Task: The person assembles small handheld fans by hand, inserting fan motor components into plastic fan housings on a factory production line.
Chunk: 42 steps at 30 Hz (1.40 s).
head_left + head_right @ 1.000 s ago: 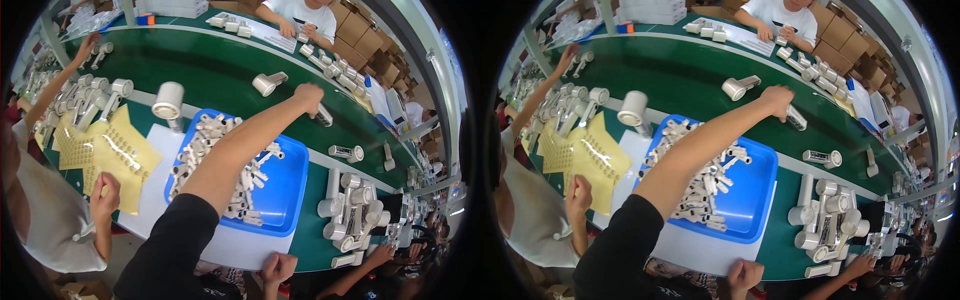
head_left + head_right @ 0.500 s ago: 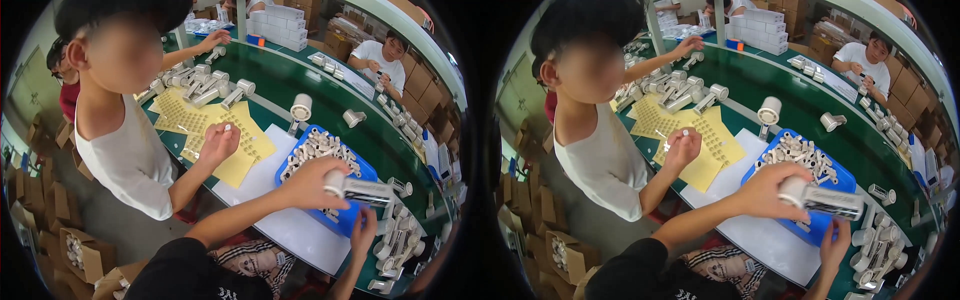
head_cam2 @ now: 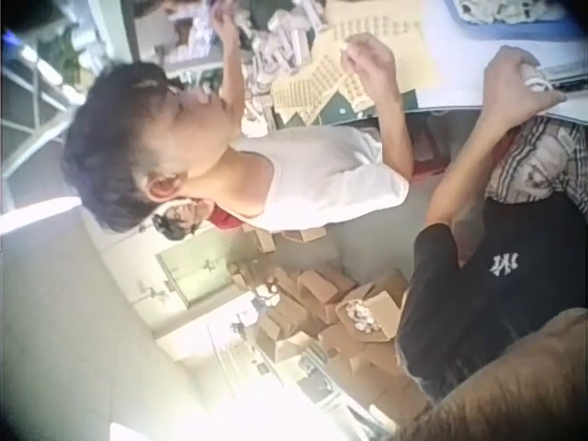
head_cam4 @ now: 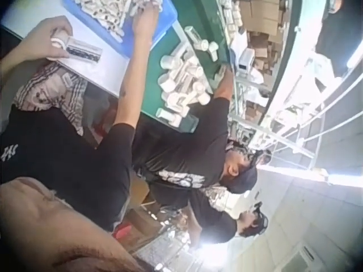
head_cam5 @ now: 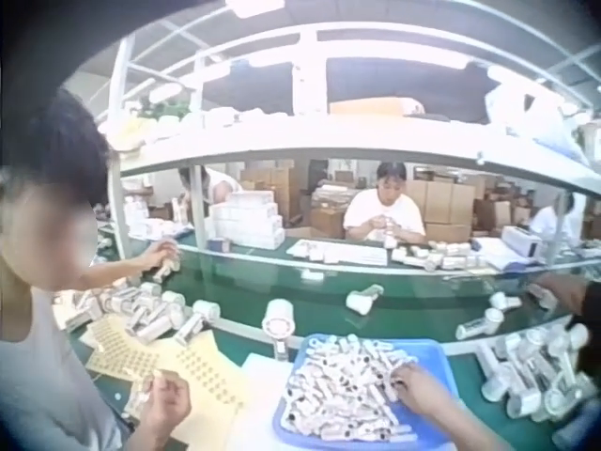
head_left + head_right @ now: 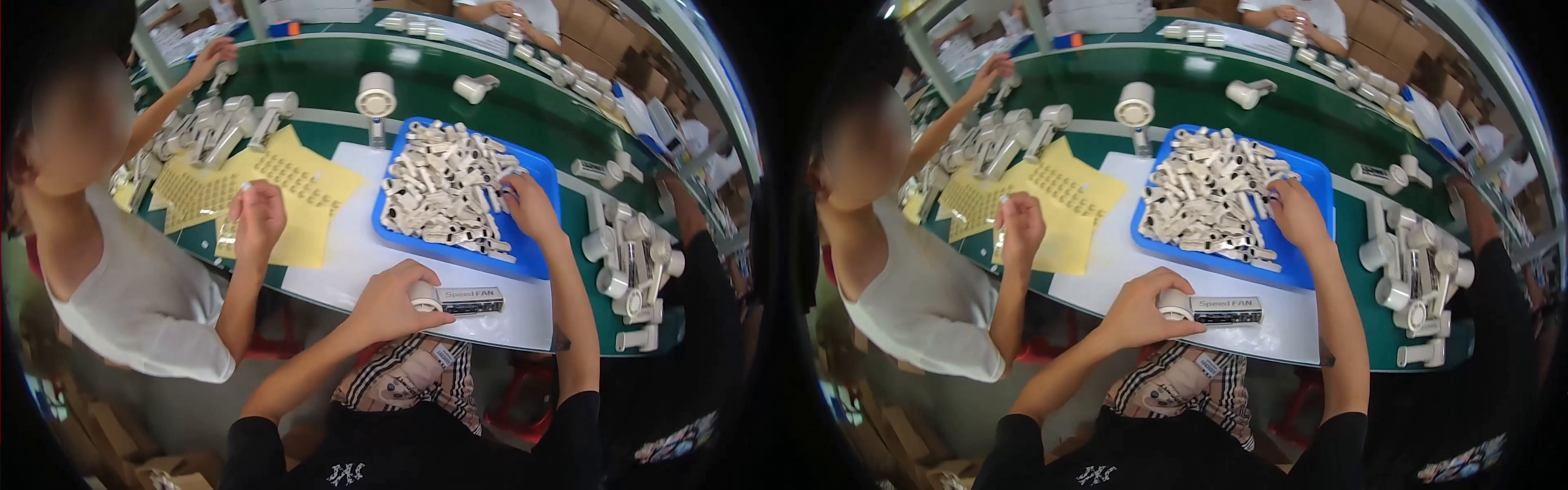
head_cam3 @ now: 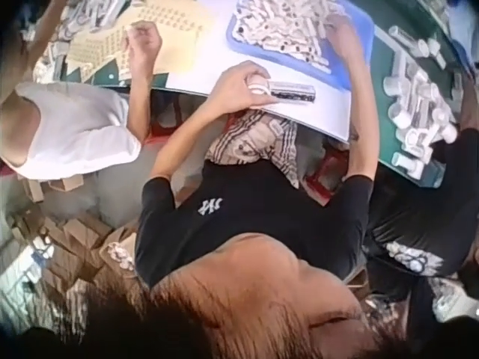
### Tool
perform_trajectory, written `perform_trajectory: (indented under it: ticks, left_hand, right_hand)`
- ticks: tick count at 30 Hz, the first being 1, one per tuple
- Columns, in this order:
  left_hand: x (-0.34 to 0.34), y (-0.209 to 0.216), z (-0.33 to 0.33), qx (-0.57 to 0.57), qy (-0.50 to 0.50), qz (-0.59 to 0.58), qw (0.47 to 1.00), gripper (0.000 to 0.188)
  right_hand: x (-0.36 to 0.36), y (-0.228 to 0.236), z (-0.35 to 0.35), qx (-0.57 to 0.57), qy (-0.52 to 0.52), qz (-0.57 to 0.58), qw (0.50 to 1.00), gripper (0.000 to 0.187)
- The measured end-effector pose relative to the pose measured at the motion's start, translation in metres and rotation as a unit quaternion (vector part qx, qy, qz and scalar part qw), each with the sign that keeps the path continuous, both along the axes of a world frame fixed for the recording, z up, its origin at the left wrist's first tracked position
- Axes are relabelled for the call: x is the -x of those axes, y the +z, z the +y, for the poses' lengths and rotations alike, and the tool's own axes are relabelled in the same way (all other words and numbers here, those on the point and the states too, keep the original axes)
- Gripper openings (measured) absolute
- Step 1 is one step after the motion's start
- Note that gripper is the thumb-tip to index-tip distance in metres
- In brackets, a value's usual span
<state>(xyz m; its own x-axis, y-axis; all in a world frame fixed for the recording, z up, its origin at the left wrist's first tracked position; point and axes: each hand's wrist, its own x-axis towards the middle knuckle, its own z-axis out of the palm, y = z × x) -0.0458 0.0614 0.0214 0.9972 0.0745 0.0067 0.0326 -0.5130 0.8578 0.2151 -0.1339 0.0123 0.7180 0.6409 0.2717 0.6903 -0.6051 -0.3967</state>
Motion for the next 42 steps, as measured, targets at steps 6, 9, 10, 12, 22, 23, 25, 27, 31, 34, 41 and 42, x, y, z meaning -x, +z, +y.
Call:
perform_trajectory:
  ticks: [6,9,10,12,22,23,25,27,31,34,41,42]
  left_hand:
    - [-0.024,-0.002,-0.016,-0.031,-0.047,0.026,0.998,0.054]
    - [-0.029,0.002,-0.023,-0.065,-0.070,0.031,0.995,0.052]
    - [-0.031,-0.002,-0.025,-0.045,-0.057,0.004,0.997,0.053]
    - [-0.028,-0.007,-0.030,-0.025,-0.044,-0.027,0.998,0.054]
    - [-0.016,-0.015,-0.037,0.029,-0.073,-0.085,0.993,0.073]
    - [-0.016,-0.011,-0.041,0.032,-0.081,-0.082,0.993,0.073]
    - [-0.013,-0.004,-0.043,-0.008,-0.025,-0.171,0.985,0.069]
    - [-0.011,0.009,-0.040,0.019,-0.022,-0.191,0.981,0.063]
    - [-0.026,0.021,-0.036,0.013,-0.057,-0.250,0.966,0.056]
    - [-0.038,0.029,-0.048,0.074,-0.075,-0.208,0.973,0.041]
    - [-0.044,0.020,-0.062,0.124,-0.082,-0.275,0.950,0.017]
    - [-0.047,0.023,-0.062,0.099,-0.113,-0.293,0.944,0.018]
  right_hand:
    - [0.011,-0.003,-0.037,0.056,-0.053,0.016,0.997,0.025]
    - [0.014,-0.001,-0.043,0.073,-0.061,0.029,0.995,0.021]
    - [0.013,-0.002,-0.045,0.073,-0.057,0.037,0.995,0.023]
    - [0.013,-0.003,-0.047,0.072,-0.053,0.042,0.995,0.024]
    - [0.022,0.008,-0.045,0.084,0.015,0.047,0.995,0.022]
    - [0.027,0.011,-0.051,0.086,0.007,0.051,0.995,0.022]
    - [0.035,0.015,-0.055,-0.006,-0.020,0.030,0.999,0.020]
    - [0.059,0.029,-0.065,-0.040,-0.020,0.034,0.998,0.020]
    - [0.121,0.051,-0.074,-0.154,0.037,0.140,0.978,0.023]
    - [0.149,0.055,-0.072,-0.179,0.097,0.087,0.975,0.028]
    - [0.160,0.050,-0.076,-0.256,0.155,0.173,0.939,0.025]
    - [0.161,0.045,-0.079,-0.324,0.124,0.320,0.881,0.021]
